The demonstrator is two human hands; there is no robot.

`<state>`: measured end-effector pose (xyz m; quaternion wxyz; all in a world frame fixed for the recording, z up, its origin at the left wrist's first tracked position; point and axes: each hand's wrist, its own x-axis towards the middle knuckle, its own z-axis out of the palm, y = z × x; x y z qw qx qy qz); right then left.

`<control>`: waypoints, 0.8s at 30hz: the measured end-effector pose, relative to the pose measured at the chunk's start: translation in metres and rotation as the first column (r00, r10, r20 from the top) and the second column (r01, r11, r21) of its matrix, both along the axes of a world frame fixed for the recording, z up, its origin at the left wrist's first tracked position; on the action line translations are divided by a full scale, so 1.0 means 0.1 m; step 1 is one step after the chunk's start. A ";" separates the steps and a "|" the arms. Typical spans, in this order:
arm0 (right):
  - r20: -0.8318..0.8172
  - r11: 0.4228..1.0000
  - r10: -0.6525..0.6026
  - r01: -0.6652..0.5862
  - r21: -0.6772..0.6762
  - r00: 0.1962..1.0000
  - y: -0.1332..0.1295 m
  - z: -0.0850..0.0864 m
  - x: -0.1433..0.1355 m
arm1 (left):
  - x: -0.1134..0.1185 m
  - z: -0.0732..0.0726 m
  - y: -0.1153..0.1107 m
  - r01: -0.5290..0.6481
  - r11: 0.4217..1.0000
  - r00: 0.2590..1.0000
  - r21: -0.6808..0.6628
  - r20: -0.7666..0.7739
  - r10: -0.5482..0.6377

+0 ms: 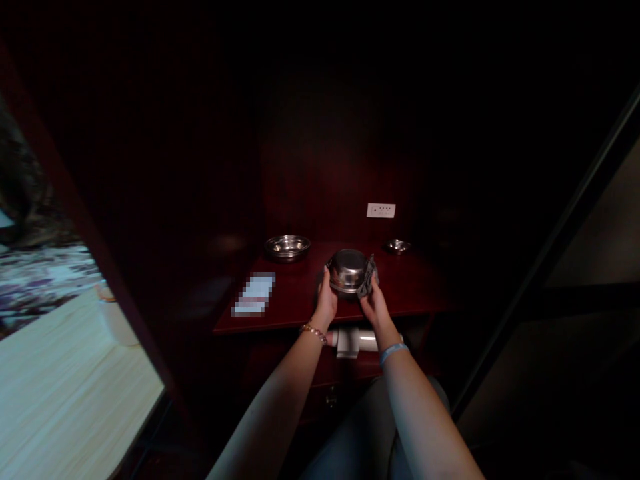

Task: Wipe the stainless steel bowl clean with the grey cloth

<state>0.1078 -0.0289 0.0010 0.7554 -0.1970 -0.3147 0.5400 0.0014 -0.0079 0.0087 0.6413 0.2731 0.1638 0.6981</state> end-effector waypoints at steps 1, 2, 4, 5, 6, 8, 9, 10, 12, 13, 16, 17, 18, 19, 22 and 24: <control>-0.002 1.000 -0.010 0.010 0.009 1.000 0.00 0.00 0.00 | 0.01 0.01 -0.02 0.036 0.999 0.999 0.025 -0.038 -0.035; -0.003 1.000 -0.018 0.018 0.018 1.000 0.00 0.00 0.01 | 0.02 0.02 -0.05 0.065 0.997 0.995 0.032 -0.079 -0.062; -0.011 0.999 -0.027 0.027 0.031 1.000 0.01 -0.01 0.01 | 0.03 0.03 -0.09 0.099 0.995 0.987 0.032 -0.133 -0.094; -0.019 0.999 -0.026 0.027 0.030 0.999 0.01 -0.01 0.01 | 0.03 0.03 -0.10 0.105 0.994 0.985 0.030 -0.143 -0.099; -0.025 0.999 -0.021 0.021 0.025 0.999 0.02 -0.02 0.01 | 0.03 0.03 -0.11 0.105 0.994 0.985 0.028 -0.144 -0.100; -0.034 1.000 0.003 -0.003 0.013 0.999 0.03 -0.02 0.01 | 0.02 0.04 -0.11 0.099 0.995 0.986 0.030 -0.134 -0.094; -0.038 1.000 0.013 -0.012 0.010 0.999 0.03 -0.02 0.01 | 0.01 0.03 -0.11 0.093 0.995 0.988 0.032 -0.130 -0.088; -0.039 1.000 0.020 -0.020 0.010 0.999 0.03 -0.03 0.01 | 0.01 0.03 -0.10 0.085 0.996 0.989 0.034 -0.127 -0.080; -0.028 1.000 0.030 -0.029 0.008 0.999 0.04 -0.03 0.00 | 0.00 0.02 -0.08 0.068 0.997 0.992 0.039 -0.113 -0.063; -0.016 1.000 0.028 -0.028 0.004 0.999 0.04 -0.03 -0.01 | -0.01 0.02 -0.06 0.053 0.998 0.994 0.035 -0.094 -0.049; 0.001 0.999 -0.034 0.034 -0.023 0.999 0.06 -0.05 -0.03 | -0.03 0.01 -0.03 0.007 1.000 1.000 -0.010 0.009 -0.007; 0.000 0.996 -0.078 0.078 -0.042 0.997 0.07 -0.07 -0.03 | -0.04 0.00 -0.02 0.001 0.999 0.999 -0.033 0.043 0.001; 0.003 0.989 -0.132 0.132 -0.071 0.991 0.08 -0.08 -0.04 | -0.05 0.00 -0.01 -0.001 0.999 0.998 -0.055 0.070 0.005; 0.013 0.975 -0.195 0.195 -0.109 0.981 0.09 -0.10 -0.03 | -0.06 0.00 -0.01 0.002 0.997 0.996 -0.074 0.089 0.004; 0.099 0.874 -0.433 0.444 -0.196 0.896 0.07 -0.14 0.04 | -0.11 0.00 -0.01 0.005 0.993 0.990 -0.114 0.137 0.010; 0.165 0.765 -0.607 0.628 -0.142 0.777 0.02 -0.11 0.13 | -0.14 0.00 -0.01 0.003 0.991 0.984 -0.133 0.176 0.021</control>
